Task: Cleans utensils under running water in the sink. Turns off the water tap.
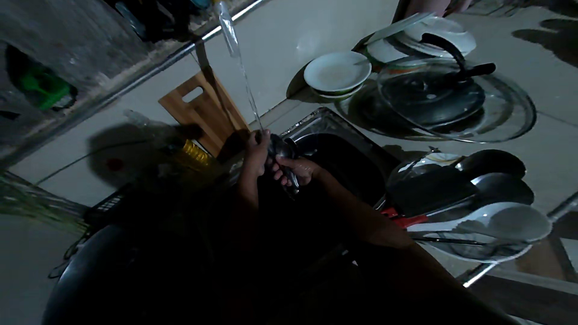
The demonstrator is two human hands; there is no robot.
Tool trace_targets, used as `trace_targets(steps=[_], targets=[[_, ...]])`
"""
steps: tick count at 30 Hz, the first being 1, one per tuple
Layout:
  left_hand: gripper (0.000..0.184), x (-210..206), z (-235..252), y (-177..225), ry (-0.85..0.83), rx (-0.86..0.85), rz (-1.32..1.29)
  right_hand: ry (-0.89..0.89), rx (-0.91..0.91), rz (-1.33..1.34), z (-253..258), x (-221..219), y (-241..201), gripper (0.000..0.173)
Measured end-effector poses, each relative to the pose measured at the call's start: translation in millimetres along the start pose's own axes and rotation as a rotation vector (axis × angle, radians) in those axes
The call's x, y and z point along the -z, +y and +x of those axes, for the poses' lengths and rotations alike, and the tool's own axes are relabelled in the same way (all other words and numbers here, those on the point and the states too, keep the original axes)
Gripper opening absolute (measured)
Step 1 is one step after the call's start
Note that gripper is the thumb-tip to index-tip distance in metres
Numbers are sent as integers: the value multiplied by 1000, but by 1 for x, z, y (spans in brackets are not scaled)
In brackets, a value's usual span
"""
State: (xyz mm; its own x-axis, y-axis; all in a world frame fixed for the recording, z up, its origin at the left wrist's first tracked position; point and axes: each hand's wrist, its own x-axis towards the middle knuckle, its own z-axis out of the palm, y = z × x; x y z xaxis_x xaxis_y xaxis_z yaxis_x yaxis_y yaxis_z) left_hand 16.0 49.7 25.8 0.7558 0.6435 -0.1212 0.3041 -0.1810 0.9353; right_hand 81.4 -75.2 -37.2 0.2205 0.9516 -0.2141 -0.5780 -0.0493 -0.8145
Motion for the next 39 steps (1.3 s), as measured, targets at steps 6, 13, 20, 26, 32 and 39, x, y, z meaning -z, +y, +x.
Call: trace_targets(steps=[6, 13, 20, 26, 32, 39], targets=[[39, 12, 3, -5, -28, 9, 74, 161, -56, -136, 7, -4, -5, 50], [33, 6, 2, -4, 12, -78, 189, 445, 21, -196, 19, -21, -3, 43], [33, -6, -5, 7, -95, -126, 231, 557, -33, -245, 15, -31, -15, 59], [41, -2, -1, 1, 82, -46, 130, 488, 72, -467, 19, -31, -19, 42], [25, 7, 4, -6, 166, -94, 235, 442, 251, -399, 16, -29, -9, 32], [47, 3, -4, -6, 1, 1, 109, 568, 258, -163, 21, -27, 0, 28]])
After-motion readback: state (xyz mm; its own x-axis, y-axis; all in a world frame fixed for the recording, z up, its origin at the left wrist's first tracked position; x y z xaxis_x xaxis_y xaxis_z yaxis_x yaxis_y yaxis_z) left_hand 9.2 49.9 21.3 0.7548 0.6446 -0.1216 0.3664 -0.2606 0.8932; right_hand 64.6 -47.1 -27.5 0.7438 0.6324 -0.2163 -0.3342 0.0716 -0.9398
